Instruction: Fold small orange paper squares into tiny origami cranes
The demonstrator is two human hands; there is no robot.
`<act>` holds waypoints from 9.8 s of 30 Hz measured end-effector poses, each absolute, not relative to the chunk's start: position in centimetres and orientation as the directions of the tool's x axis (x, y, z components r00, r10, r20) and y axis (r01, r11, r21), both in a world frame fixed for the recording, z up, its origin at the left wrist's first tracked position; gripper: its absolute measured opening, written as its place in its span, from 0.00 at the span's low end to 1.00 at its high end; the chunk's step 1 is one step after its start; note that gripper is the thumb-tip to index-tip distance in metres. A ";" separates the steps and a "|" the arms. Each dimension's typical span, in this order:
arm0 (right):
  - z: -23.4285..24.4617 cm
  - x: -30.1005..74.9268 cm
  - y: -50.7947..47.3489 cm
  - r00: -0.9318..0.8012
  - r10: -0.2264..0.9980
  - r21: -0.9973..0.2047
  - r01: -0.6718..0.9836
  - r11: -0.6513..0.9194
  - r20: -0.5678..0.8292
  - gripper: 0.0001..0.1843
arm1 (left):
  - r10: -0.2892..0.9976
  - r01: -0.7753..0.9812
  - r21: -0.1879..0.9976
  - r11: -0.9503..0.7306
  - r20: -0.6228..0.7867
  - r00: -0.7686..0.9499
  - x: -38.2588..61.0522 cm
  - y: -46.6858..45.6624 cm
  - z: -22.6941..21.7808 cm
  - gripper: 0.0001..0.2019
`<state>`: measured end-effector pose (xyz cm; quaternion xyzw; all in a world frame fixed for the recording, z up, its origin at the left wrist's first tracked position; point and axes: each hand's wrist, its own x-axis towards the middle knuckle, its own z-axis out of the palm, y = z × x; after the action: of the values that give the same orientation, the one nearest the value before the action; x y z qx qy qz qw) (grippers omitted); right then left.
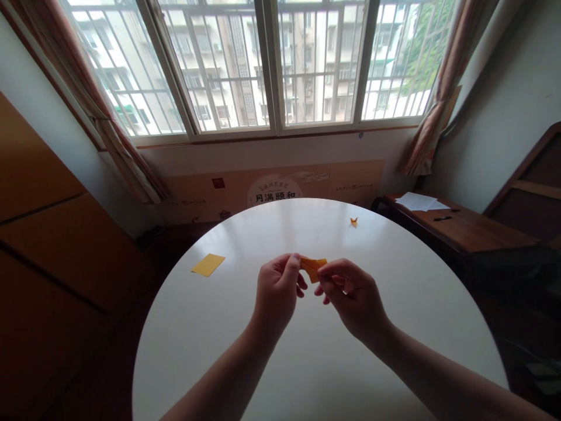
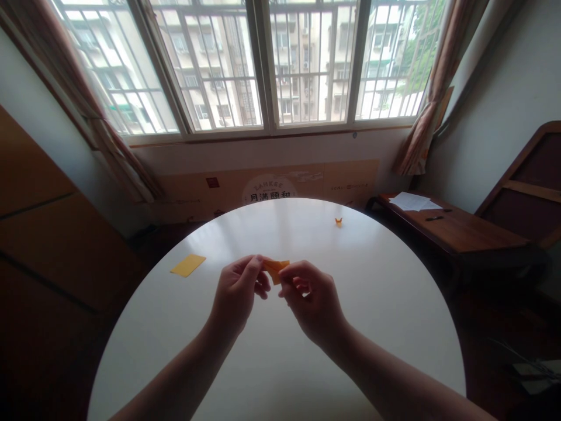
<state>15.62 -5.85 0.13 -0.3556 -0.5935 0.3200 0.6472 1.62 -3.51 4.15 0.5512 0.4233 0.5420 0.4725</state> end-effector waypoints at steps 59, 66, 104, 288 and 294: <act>0.0 16.3 -5.1 0.038 0.889 -0.882 -0.112 0.458 0.457 0.13 | 0.884 0.035 0.909 -0.416 0.395 0.251 0.5 -2.7 3.5 0.05; -0.1 16.4 -4.8 0.034 0.916 -0.911 -0.099 0.401 0.399 0.17 | 0.843 0.134 0.856 -0.499 0.444 0.304 0.2 -2.7 3.3 0.06; 0.5 16.8 -5.4 0.065 0.875 -0.874 -0.052 0.483 0.480 0.08 | 0.861 0.079 0.890 -0.450 0.409 0.302 -0.8 -2.3 4.4 0.04; -0.2 16.8 -3.3 -0.095 0.979 -0.975 0.115 0.190 0.180 0.04 | 0.836 0.448 0.708 -0.545 0.415 0.359 0.5 -2.2 2.3 0.07; -0.1 17.5 -3.2 -0.148 0.982 -0.985 0.104 0.135 0.119 0.06 | 0.855 0.435 0.739 -0.514 0.398 0.332 0.5 -2.2 2.6 0.07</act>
<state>17.50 -3.16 -0.11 -0.4581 -0.5927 0.4717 0.4651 0.53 -2.16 2.57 0.7728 0.4174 0.3994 0.2626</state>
